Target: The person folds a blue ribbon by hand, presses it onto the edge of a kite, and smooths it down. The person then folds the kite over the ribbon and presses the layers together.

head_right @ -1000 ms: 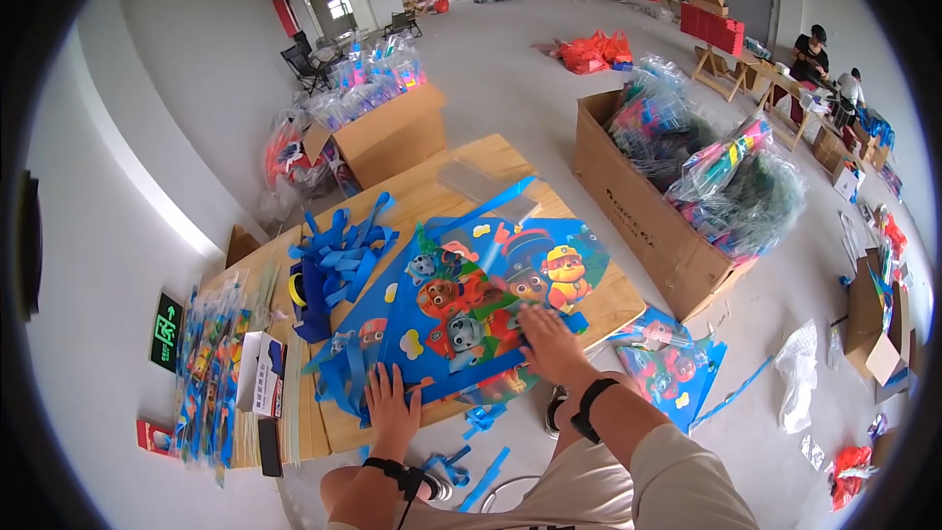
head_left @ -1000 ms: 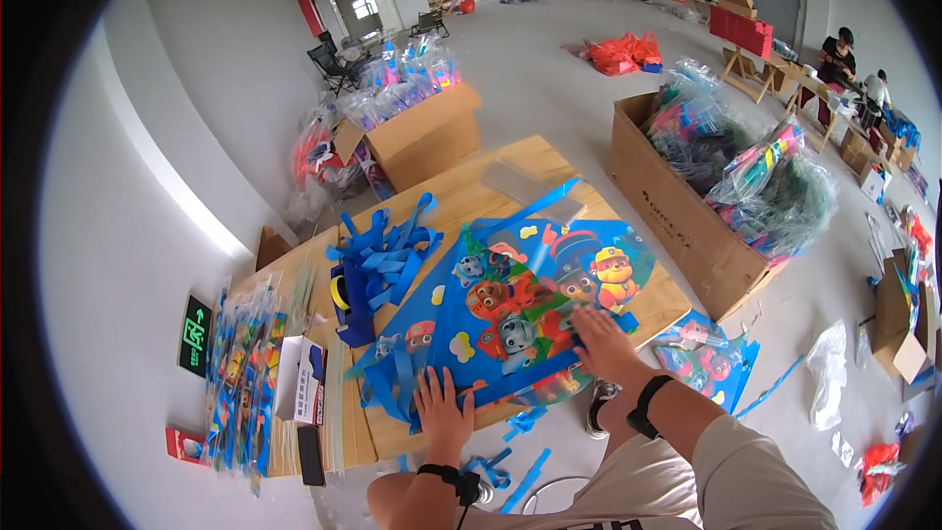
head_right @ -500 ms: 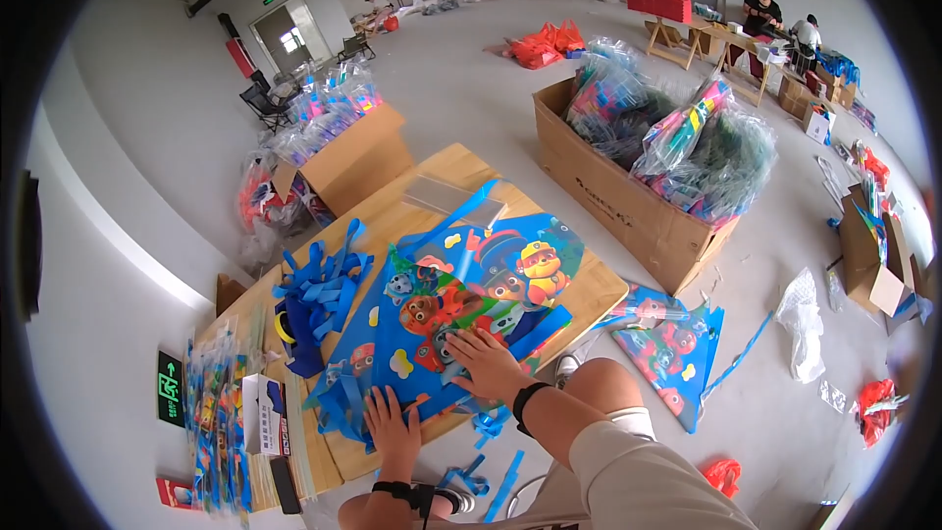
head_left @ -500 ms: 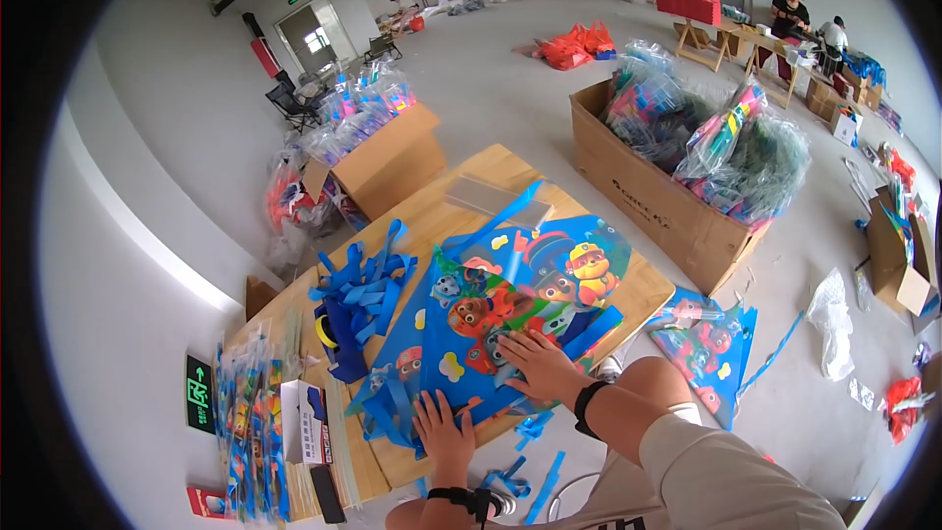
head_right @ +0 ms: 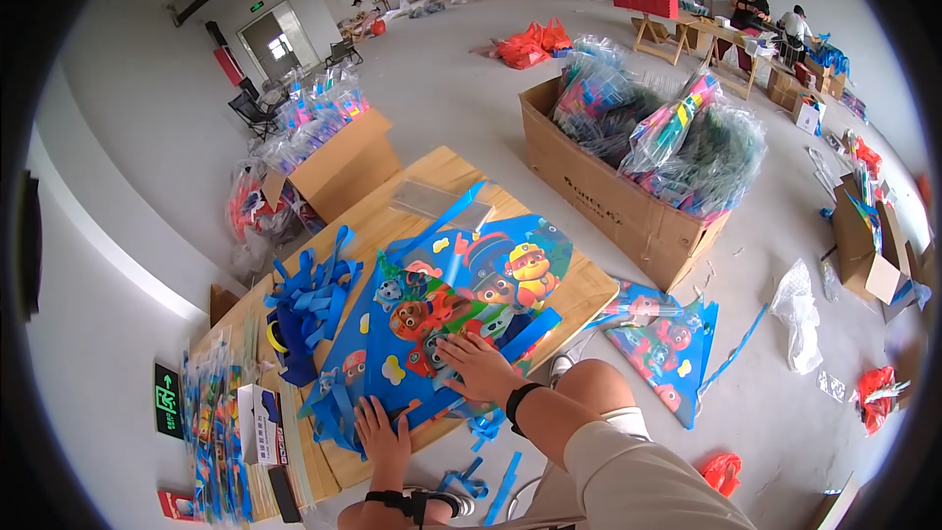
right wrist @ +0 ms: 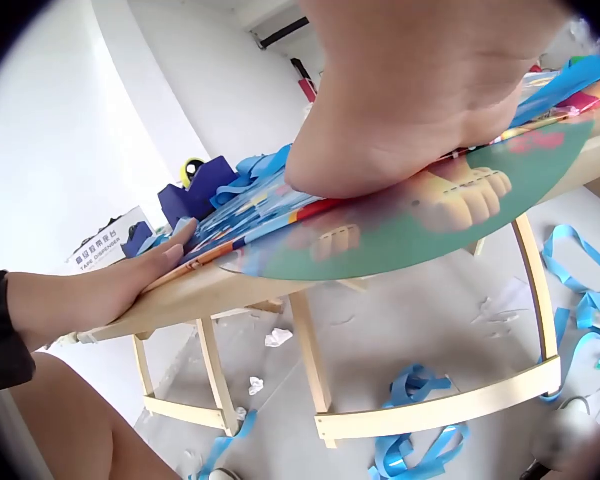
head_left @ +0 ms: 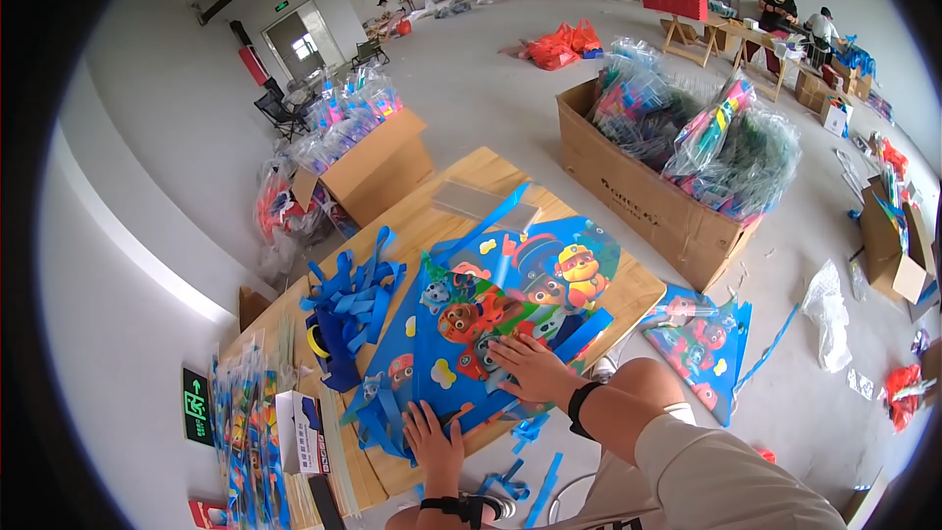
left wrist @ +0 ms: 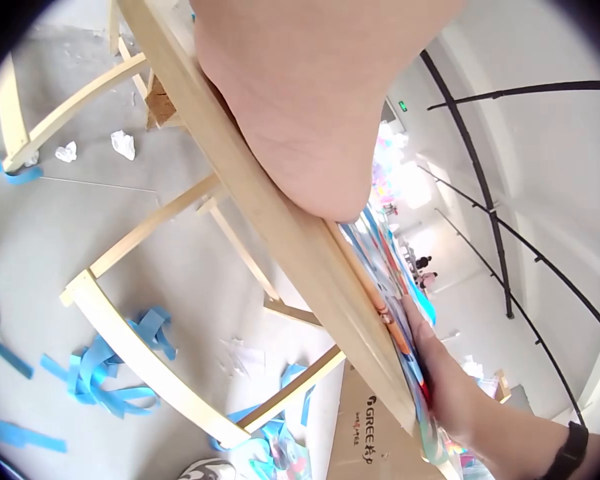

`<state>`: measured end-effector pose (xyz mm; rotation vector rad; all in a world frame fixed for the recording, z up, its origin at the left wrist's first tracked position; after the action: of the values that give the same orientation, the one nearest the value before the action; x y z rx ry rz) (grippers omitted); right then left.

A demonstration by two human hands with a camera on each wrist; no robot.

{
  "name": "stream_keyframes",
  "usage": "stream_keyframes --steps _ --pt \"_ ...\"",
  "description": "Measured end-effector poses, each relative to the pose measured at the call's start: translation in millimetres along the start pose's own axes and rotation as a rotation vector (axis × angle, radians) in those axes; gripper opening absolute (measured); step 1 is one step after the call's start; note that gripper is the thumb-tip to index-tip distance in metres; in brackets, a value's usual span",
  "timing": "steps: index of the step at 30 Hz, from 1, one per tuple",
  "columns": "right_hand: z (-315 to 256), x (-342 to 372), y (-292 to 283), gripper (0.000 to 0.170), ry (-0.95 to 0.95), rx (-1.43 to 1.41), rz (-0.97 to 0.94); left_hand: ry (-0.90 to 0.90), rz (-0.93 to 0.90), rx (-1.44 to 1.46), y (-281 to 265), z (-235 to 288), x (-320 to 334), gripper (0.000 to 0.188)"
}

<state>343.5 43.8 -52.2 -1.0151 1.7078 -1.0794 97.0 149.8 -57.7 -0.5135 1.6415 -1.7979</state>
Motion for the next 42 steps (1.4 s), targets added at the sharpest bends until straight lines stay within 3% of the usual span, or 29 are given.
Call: stream_keyframes --steps 10,15,21,31,42 --pt "20.1 -4.4 -14.8 0.068 -0.013 -0.102 0.018 -0.001 0.04 -0.046 -2.3 4.4 1.8 0.07" --pt "72.0 13.2 -39.6 0.07 0.161 0.035 0.063 0.008 0.047 -0.036 -6.5 6.5 2.9 0.069" --pt "102.5 30.6 -42.9 0.073 0.223 0.099 0.065 0.001 0.073 -0.036 -7.2 6.9 2.4 0.069" --pt "107.3 31.4 -41.5 0.077 0.216 0.14 0.084 0.005 0.073 -0.025 -5.4 5.4 2.6 0.071" --pt "107.9 27.9 -43.5 0.08 0.265 0.081 -0.04 0.064 0.075 0.002 -9.5 -5.7 1.4 0.069"
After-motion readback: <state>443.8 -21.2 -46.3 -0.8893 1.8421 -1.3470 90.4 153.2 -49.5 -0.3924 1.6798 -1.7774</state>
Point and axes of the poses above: each hand's wrist, its own x-axis away from the middle knuckle, its own y-axis out of the palm, z = x × y, the point moved 4 cm from there along -x, towards the middle knuckle, and after that the axes turned 9 degrees about y, right-handed, at the moved point
